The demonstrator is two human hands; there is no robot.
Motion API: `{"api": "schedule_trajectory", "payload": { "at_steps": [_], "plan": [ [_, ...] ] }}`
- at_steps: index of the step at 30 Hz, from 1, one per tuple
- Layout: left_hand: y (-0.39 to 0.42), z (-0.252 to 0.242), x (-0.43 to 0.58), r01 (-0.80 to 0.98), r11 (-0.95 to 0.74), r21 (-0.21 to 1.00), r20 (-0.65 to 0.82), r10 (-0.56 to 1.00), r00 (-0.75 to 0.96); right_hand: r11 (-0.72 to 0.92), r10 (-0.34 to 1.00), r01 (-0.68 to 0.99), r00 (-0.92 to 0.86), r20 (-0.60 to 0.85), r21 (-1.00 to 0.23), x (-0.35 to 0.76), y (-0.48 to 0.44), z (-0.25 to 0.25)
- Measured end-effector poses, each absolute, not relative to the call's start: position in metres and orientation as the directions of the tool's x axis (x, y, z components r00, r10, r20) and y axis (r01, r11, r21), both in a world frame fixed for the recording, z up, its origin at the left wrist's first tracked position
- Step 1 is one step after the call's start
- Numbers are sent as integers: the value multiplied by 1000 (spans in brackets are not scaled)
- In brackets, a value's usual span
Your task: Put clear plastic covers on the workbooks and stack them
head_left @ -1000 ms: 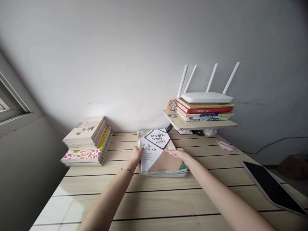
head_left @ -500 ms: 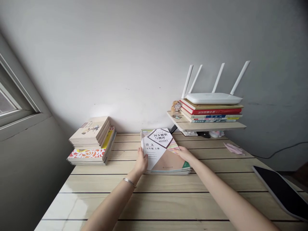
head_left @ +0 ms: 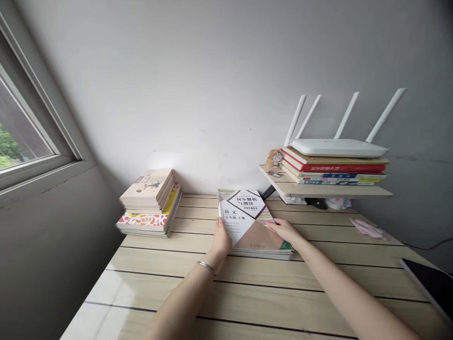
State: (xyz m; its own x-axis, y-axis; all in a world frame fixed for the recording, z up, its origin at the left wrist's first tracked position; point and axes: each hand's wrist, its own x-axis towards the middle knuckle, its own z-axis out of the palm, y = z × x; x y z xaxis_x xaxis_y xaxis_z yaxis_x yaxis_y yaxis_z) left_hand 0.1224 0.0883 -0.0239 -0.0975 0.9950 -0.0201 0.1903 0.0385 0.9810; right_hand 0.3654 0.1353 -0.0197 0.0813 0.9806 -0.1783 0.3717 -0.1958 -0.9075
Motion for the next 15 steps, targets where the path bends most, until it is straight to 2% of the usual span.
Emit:
{"api": "schedule_trajectory", "payload": {
  "at_steps": [3,6,8,10,12,13,15],
  "plan": [
    [85,-23,112,206,5,978,5,999,-45,-133,990,560,108,-87,-818,368,137,-14],
    [72,-26,96,215,-2,977,5,1000,-15,-21,951,727,226,210,-687,354,129,-3],
    [54,-31,82,242,-7,970,5,1000,8,136,874,761,208,438,-634,332,115,2],
    [28,-34,63,313,-64,947,43,996,73,338,819,704,107,564,-625,300,97,4],
    [1,-32,35,343,-174,923,125,979,160,400,870,544,28,492,-738,262,76,2],
    [-11,-28,17,342,-203,918,156,975,160,356,918,446,-5,396,-821,242,67,2],
    [-28,-12,-28,405,-263,876,272,962,37,165,985,242,-98,145,-956,202,51,2]
  ]
}}
